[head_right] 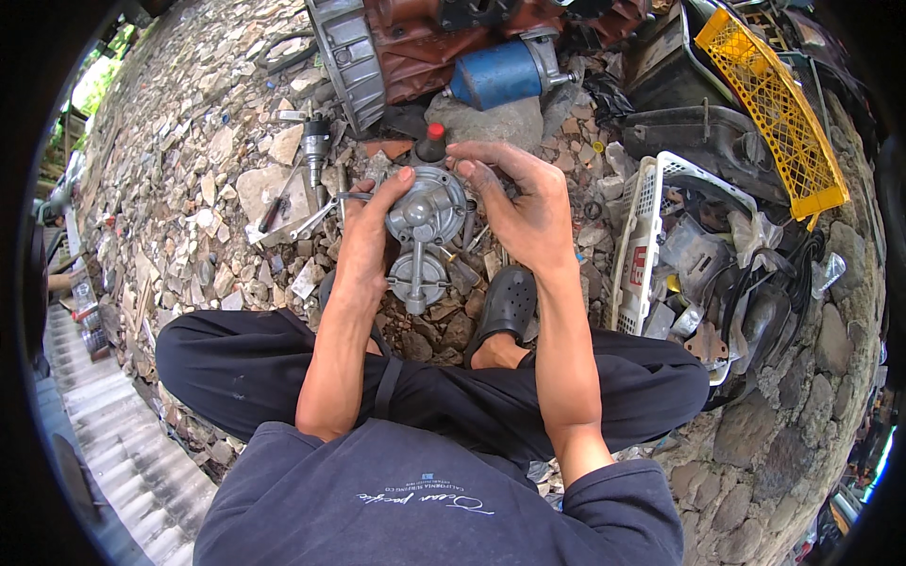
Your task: The person sits cross-legged on a rocky ground and uses a screwdriver to disassemble a metallic mechanical component. They remove screws, separate the housing, and inspect the internal parts while surrounded by various tools and debris.
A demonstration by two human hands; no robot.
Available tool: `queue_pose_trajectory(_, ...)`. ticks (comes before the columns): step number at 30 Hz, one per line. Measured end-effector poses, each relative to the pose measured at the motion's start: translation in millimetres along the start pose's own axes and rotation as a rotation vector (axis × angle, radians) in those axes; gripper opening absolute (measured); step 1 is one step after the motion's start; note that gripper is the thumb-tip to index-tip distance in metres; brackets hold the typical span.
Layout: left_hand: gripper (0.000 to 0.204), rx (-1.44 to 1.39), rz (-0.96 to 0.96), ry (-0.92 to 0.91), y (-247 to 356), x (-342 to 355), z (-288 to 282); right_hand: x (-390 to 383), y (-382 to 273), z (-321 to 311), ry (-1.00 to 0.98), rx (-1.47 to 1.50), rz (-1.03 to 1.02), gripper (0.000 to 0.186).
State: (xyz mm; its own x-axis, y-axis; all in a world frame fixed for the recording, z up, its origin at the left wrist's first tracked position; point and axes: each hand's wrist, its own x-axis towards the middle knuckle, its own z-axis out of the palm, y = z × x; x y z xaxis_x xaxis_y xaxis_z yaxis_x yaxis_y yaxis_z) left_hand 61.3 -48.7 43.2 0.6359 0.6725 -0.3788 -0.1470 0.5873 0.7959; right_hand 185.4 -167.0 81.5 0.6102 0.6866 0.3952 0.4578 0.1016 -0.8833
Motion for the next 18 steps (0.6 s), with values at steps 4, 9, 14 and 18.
queue_pose_trajectory(4, 0.095, -0.011, 0.004, -0.019, 2.9, -3.3, 1.7, 0.2, -1.4, -0.4, -0.021, -0.092, -0.028, 0.015)
queue_pose_trajectory(9, 0.096, 0.019, 0.013, 0.001, 2.5, -2.7, 0.2, 1.0, -0.1, -3.8, -0.071, -0.19, -0.103, 0.017)
queue_pose_trajectory(14, 0.097, 0.026, 0.017, -0.004, 1.2, -1.6, -1.2, 1.5, -0.3, -3.3, -0.086, -0.23, -0.133, 0.02)
queue_pose_trajectory(18, 0.099, 0.027, 0.033, -0.003, 1.0, -1.9, -1.5, 0.7, 0.4, -4.4, -0.093, -0.321, -0.189, 0.023)
